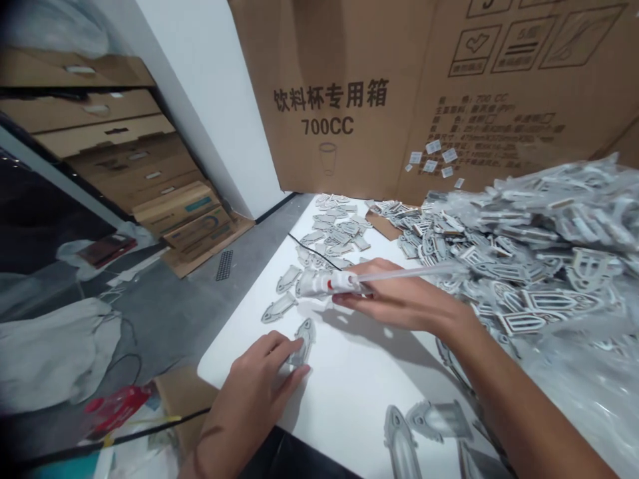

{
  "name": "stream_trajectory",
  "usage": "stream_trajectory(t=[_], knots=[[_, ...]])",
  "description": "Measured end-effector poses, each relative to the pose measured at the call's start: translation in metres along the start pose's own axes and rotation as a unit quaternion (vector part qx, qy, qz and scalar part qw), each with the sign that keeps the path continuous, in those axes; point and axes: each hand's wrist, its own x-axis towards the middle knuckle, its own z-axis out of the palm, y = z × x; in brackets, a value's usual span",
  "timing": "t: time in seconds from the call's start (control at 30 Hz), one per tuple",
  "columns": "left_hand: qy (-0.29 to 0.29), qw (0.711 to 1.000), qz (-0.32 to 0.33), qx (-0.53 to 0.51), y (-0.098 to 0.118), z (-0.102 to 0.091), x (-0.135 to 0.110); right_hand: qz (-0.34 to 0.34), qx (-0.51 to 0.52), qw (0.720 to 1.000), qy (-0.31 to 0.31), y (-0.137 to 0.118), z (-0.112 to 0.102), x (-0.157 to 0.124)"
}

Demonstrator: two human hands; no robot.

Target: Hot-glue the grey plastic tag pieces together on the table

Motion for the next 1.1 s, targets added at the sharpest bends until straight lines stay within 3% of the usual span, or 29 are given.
stream_trajectory(t=[0.1, 0.23, 0.47, 0.8, 1.1], knots=[[0.04, 0.998, -0.033, 0.024, -0.003, 0.008, 0.001, -0.001, -0.047, 0.997, -0.054, -0.007, 0.004, -0.001], [0.063, 0.997, -0.037, 0.029, -0.005, 0.01, 0.0, -0.001, -0.062, 0.995, -0.081, -0.012, 0.011, 0.002], [0.026, 0.999, -0.009, 0.018, -0.006, 0.003, -0.002, -0.019, -0.079, 0.99, -0.115, -0.014, 0.023, 0.007], [0.0, 0.999, -0.019, 0.026, -0.002, 0.004, 0.0, -0.039, -0.1, 0.986, -0.128, -0.019, 0.028, 0.007], [-0.035, 0.998, -0.031, 0.037, 0.002, 0.001, 0.0, -0.047, -0.179, 0.973, -0.135, -0.018, 0.031, 0.007]])
